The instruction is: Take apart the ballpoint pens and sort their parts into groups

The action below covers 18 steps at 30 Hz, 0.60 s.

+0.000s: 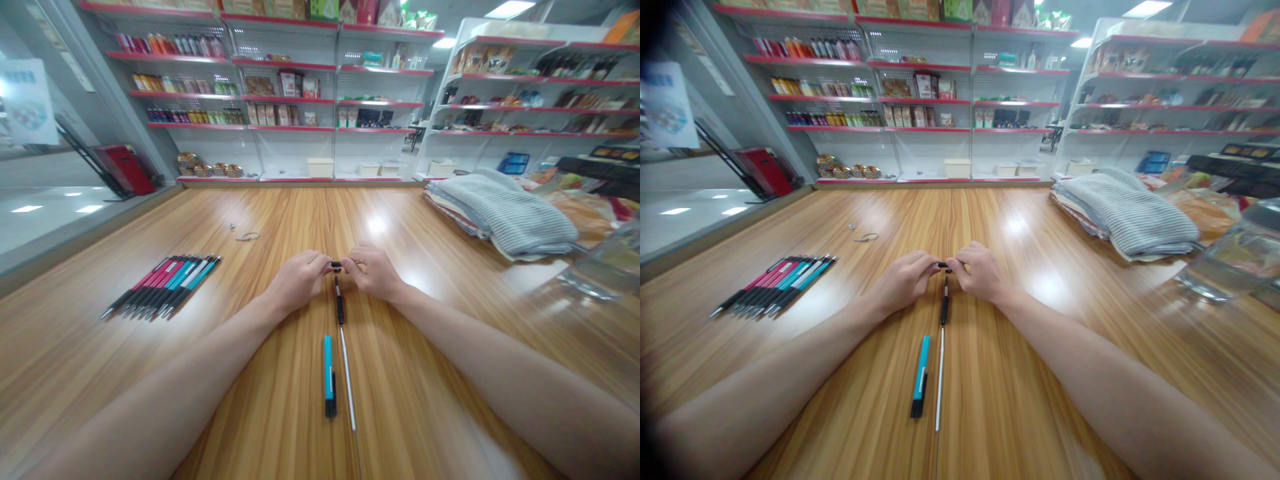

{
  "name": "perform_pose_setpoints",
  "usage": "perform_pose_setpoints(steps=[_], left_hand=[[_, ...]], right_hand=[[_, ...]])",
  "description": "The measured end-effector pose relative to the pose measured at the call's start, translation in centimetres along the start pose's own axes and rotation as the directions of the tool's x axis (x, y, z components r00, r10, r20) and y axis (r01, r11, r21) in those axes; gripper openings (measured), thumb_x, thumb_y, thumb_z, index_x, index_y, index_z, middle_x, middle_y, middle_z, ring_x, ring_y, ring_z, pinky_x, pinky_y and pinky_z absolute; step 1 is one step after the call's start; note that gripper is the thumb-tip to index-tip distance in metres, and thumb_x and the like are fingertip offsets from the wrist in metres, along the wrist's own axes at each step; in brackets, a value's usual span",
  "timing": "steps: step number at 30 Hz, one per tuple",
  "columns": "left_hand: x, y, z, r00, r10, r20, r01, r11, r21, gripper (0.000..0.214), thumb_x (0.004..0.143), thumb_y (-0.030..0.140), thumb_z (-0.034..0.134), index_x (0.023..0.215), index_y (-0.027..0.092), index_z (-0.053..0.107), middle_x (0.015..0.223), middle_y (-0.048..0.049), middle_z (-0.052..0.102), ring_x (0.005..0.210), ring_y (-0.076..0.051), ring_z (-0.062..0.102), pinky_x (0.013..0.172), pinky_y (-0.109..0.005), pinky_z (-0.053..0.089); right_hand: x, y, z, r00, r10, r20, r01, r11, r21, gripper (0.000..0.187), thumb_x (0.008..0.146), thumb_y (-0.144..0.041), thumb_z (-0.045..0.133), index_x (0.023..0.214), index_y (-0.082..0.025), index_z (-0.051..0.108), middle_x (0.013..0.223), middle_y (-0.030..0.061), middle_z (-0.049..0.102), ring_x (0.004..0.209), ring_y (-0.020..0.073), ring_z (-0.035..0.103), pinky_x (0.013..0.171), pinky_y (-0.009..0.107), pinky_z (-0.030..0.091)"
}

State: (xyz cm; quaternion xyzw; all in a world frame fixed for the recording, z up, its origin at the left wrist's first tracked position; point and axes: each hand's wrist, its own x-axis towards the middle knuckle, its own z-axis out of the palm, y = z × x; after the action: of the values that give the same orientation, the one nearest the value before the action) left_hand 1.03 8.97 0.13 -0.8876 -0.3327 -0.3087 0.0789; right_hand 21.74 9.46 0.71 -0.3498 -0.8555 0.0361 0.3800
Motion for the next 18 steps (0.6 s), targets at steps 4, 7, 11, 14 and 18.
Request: perform_pose_setpoints(steps=[4,7,11,14,18], left_hand=[[-0.07,-0.11,0.07,1.000,-0.004,-0.012,0.004,1.000,-0.003,0.018,0.095,0.022,0.042,0.092,0.016,0.059,0.081,-0.0057,0.062,0.078,-0.016,0.055,0.073,-0.029,0.044],[-0.13,-0.21,0.13,1.000,-0.005,-0.018,0.005,1.000,-0.002,0.019,0.095,0.023,0.042,0.092,0.016,0.060,0.080,-0.0054,0.061,0.077,-0.016,0.055,0.073,-0.029,0.044],[-0.12,-0.23,0.15,1.000,0.006,-0.008,-0.006,1.000,0.003,0.020,0.095,0.023,0.042,0.091,0.017,0.060,0.078,-0.0054,0.061,0.076,-0.016,0.055,0.072,-0.029,0.044],[-0.09,-0.19,0.14,1.000,0.003,-0.005,-0.003,1.000,-0.002,0.020,0.095,0.024,0.042,0.091,0.016,0.060,0.079,-0.0057,0.061,0.077,-0.017,0.055,0.073,-0.029,0.044],[-0.11,-0.18,0.16,1.000,-0.003,-0.021,0.003,1.000,-0.001,0.020,0.095,0.023,0.042,0.091,0.016,0.061,0.078,-0.0057,0.060,0.076,-0.017,0.055,0.073,-0.030,0.044]], right_hand=[[0.01,-0.06,-0.04,0.998,-0.037,-0.059,0.038,0.999,0.015,0.013,0.086,-0.025,0.055,0.075,-0.018,0.058,0.075,0.0049,0.060,0.076,0.0185,0.051,0.071,0.032,0.039],[0.00,0.01,0.03,0.999,-0.027,-0.035,0.027,1.000,0.011,0.020,0.090,-0.026,0.051,0.073,-0.018,0.057,0.072,0.0040,0.058,0.073,0.0174,0.051,0.072,0.032,0.039],[0.00,0.21,0.13,0.999,-0.019,-0.035,0.018,0.999,-0.029,0.029,0.092,-0.026,0.047,0.065,-0.018,0.052,0.065,0.0034,0.054,0.069,0.0172,0.048,0.070,0.033,0.037],[0.02,0.13,0.01,0.996,-0.044,-0.073,0.043,0.999,-0.022,0.016,0.088,-0.023,0.053,0.072,-0.018,0.054,0.073,0.0047,0.057,0.074,0.0185,0.049,0.070,0.033,0.038],[0.04,-0.02,-0.13,0.998,-0.025,-0.059,0.024,1.000,-0.019,0.018,0.089,-0.026,0.052,0.073,-0.018,0.056,0.076,0.0054,0.057,0.077,0.0190,0.050,0.073,0.034,0.039]])
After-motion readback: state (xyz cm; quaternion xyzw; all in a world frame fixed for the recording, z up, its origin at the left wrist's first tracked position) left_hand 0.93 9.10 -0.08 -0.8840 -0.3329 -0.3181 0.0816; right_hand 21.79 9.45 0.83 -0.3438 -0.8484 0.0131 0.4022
